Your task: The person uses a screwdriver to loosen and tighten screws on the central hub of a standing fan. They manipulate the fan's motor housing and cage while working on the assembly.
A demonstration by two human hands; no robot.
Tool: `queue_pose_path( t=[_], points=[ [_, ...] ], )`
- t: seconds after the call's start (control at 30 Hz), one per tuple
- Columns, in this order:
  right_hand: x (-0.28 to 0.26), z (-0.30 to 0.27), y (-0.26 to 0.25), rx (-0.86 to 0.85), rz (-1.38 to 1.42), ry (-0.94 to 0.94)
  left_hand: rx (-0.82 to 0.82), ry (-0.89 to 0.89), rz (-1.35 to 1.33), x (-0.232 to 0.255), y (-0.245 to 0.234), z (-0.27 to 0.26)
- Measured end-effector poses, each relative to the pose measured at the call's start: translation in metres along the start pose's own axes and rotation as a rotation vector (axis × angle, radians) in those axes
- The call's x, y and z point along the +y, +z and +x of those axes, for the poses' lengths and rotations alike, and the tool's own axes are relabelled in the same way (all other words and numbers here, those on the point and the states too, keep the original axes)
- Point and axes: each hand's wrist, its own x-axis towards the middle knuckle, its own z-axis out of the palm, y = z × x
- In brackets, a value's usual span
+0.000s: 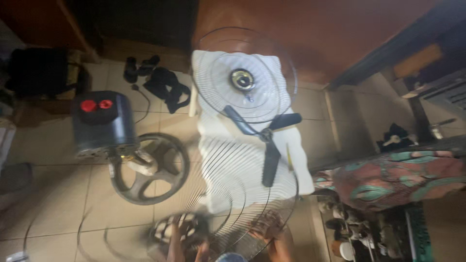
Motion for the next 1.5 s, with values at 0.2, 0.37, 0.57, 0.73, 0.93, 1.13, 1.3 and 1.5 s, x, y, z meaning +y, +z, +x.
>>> queue_pose_path(
  t=[0.2, 0.37, 0.57, 0.73, 0.93, 1.13, 1.3, 1.5],
  points=[
    [-0.044, -0.002, -0.011, -0.058, 0.114, -0.141, -0.42, -0.127, 0.427, 0.171, 0.095, 0.071],
    [-0.106, 0.041, 0.06, 0.182, 0.259, -0.297, -0.131, 0.504, 0.609, 0.195, 0.128, 0.122],
    [-0.141, 0.104, 0.132, 0.335, 0.35, -0.352, 0.162, 0.204, 0.51, 0.137, 0.138, 0.212],
    [-0.137, 0.194, 0.151, 0.322, 0.487, -0.358, 0.009, 0.234, 0.568, 0.066, 0.162, 0.297],
    [-0.124, 0.311, 0.182, 0.34, 0.611, -0.288, -0.053, 0.396, 0.562, 0.002, 0.19, 0.42],
    [-0.111, 0.343, 0.211, 0.513, 0.648, -0.282, -0.154, 0.356, 1.023, -0.014, 0.22, 0.475],
    [-0.102, 0.355, 0.216, 0.525, 0.591, -0.3, -0.912, 0.194, 1.266, -0.011, 0.249, 0.46],
    [-0.099, 0.359, 0.219, 0.564, 0.594, -0.27, -1.39, 0.27, 1.235, -0.005, 0.259, 0.454]
  ],
)
